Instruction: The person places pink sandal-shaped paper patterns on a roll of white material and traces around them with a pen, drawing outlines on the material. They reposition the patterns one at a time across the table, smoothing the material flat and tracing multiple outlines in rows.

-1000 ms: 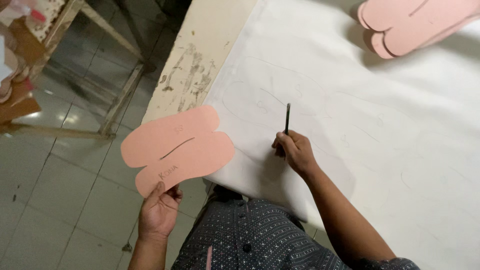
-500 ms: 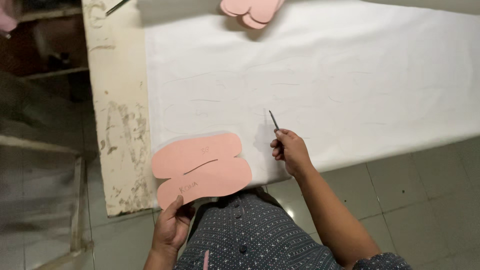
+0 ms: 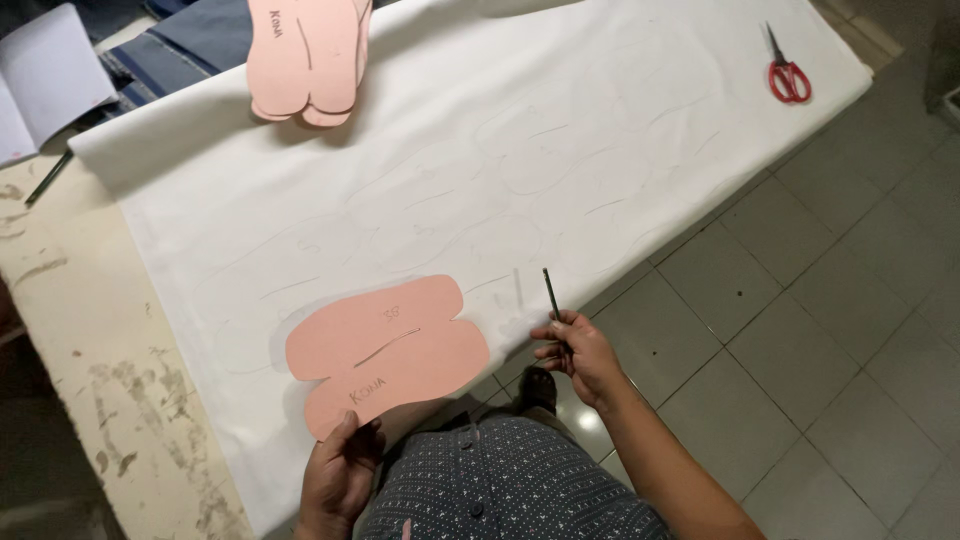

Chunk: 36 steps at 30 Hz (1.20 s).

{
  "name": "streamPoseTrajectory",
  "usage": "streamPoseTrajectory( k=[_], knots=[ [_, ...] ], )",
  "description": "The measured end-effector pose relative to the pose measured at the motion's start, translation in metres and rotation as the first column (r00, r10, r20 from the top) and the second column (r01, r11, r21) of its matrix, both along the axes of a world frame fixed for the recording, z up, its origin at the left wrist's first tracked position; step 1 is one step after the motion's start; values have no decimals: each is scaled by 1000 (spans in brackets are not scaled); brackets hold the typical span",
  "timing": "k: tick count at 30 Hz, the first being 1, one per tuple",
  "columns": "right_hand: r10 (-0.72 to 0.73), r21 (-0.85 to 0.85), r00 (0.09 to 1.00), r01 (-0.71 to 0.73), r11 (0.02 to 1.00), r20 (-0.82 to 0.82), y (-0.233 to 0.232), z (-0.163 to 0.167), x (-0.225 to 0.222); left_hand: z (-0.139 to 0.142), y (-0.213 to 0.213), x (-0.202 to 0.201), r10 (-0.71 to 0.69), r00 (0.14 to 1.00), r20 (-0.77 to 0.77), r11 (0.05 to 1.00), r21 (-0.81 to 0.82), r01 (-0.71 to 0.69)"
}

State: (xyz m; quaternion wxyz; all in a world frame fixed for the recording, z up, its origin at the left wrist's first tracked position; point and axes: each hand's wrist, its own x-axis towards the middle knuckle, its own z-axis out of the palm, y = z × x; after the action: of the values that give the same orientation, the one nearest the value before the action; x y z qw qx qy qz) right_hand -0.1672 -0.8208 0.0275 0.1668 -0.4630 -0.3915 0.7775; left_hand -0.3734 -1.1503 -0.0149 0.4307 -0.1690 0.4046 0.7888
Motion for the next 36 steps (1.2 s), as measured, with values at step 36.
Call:
streamPoseTrajectory(
  k=[36],
  knots=[
    [290,412,882,-436,800,371,282,-12,28,25,293,103,-105,977,-186,991,-107,86]
  ],
)
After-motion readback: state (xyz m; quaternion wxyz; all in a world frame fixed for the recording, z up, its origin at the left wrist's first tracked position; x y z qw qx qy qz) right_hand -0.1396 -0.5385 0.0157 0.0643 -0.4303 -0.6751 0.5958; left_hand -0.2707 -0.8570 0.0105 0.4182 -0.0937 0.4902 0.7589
